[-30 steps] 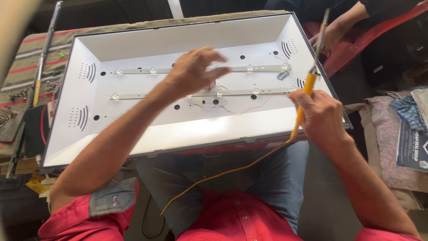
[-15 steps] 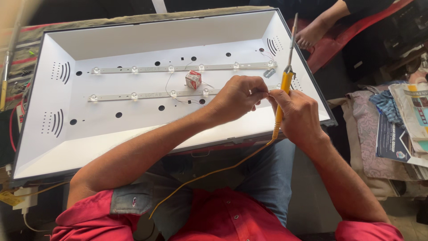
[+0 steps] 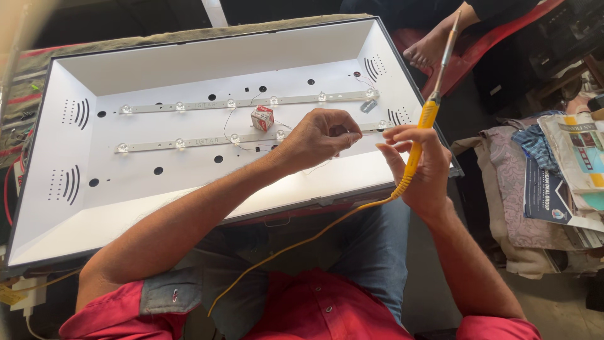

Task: The person solders wire connections on LED light strips seated inside a disassembled television backlight panel on a workbench. They hold a soldering iron, position wires against the strip terminals, and solder the joints, then reach into a drawer under the bench.

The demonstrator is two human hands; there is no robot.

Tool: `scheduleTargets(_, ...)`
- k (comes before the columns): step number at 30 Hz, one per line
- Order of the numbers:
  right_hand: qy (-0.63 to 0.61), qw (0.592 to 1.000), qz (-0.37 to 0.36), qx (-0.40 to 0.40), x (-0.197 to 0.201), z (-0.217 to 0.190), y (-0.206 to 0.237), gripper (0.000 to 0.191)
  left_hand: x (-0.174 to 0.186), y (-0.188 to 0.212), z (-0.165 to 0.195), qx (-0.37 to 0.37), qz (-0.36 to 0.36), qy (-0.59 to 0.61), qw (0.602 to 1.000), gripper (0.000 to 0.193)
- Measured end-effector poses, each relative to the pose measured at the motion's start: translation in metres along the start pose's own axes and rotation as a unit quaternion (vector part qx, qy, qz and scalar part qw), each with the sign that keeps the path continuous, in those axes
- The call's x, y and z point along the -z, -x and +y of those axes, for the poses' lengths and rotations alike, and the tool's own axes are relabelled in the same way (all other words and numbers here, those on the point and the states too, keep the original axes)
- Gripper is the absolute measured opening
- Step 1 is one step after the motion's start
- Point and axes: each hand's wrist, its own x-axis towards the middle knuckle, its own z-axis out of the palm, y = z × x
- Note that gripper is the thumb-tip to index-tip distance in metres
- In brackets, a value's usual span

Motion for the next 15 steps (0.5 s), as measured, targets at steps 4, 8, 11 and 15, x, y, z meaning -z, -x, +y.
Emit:
scheduleTargets(4,0.011,1.0,0.014,0.011,0.002,0.005,0.011,0.025,-0.003,0.001,-0.001,-0.031,-0.008,0.009,0.999,0.018)
scheduleTargets(8,-0.015,0.999,0.02,-0.022,0.003,0.01,0.024,0.021,-0.007,0.006,-0.003,0.005,-0.024,0.018,1.0,0.017)
scheduleTargets(11,-0.037,0.998,0.037,-0.031,0.004,0.011,0.029,0.019,-0.009,0.007,-0.004,-0.007,-0.006,0.024,1.0,0.016)
scheduleTargets(15,0.041,0.997,0.044,0.054,0.008,0.0,0.038,0.056,-0.004,0.007,-0.008,-0.02,0.054,0.037,0.998,0.016)
